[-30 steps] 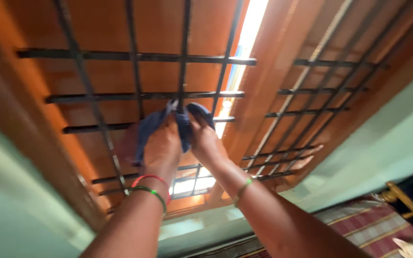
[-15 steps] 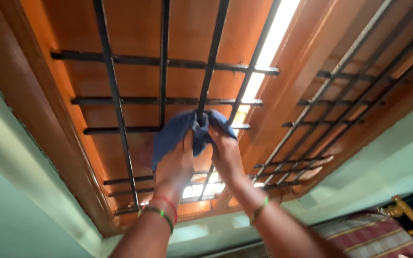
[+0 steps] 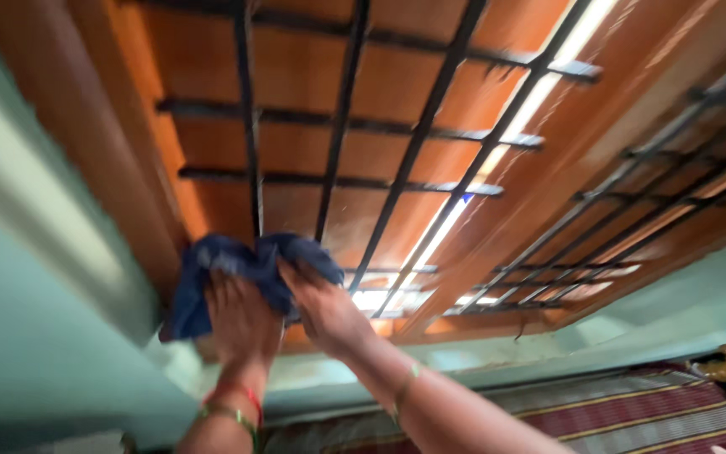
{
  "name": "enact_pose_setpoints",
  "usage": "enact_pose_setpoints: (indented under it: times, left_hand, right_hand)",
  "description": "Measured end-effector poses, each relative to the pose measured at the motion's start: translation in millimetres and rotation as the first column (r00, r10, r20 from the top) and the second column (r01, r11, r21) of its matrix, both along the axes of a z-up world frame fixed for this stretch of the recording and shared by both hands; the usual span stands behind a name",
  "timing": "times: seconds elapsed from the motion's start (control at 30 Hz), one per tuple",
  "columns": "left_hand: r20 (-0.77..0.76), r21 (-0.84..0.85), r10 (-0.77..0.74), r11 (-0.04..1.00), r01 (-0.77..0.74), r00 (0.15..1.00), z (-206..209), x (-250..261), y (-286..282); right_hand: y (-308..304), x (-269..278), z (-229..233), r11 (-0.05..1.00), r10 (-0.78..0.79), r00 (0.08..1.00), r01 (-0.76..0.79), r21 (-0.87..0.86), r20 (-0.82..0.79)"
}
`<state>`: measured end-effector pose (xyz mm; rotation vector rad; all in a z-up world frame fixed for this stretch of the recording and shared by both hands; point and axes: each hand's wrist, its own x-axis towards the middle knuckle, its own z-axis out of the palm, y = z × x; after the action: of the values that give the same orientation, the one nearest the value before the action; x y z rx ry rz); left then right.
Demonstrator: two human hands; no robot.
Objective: The person wipes the horizontal and vertical metal bars of a window grill using a blue cloth, moving across different sections of the frame.
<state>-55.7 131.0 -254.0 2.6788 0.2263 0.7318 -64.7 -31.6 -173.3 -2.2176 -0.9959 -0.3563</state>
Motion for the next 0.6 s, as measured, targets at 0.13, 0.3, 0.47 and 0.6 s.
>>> enact_pose_setpoints:
  times: [0.13, 0.3, 0.47, 0.6]
  left_hand:
    - [-0.136, -0.025, -0.090, 0.996, 0.088, 0.987, -21.5, 25.8, 21.9]
    - [-0.260, -0.021, -0.120, 0.993, 0.119, 0.958, -31.8, 32.0, 28.3]
    - [-0.144, -0.011, -0.212, 0.977, 0.213, 0.966, -5.2, 28.9, 36.8]
    - [-0.191, -0.017, -0.218, 0.976, 0.219, 0.957, 3.4, 27.3, 35.2]
  right_hand:
    - [32.5, 35.6, -43.6, 0.974, -0.207, 0.946, 0.175, -0.144, -0.251]
    - [48.2, 53.4, -70.8, 0.910, -0.373, 0.836, 0.246, -0.333, -0.403]
    - [69.3, 99.0, -94.7, 0.764, -0.369, 0.884, 0.112, -0.636, -0.288]
    - [64.4, 102.0, -95.8, 0.744, -0.459, 0.821, 0.146, -0.653, -0.340]
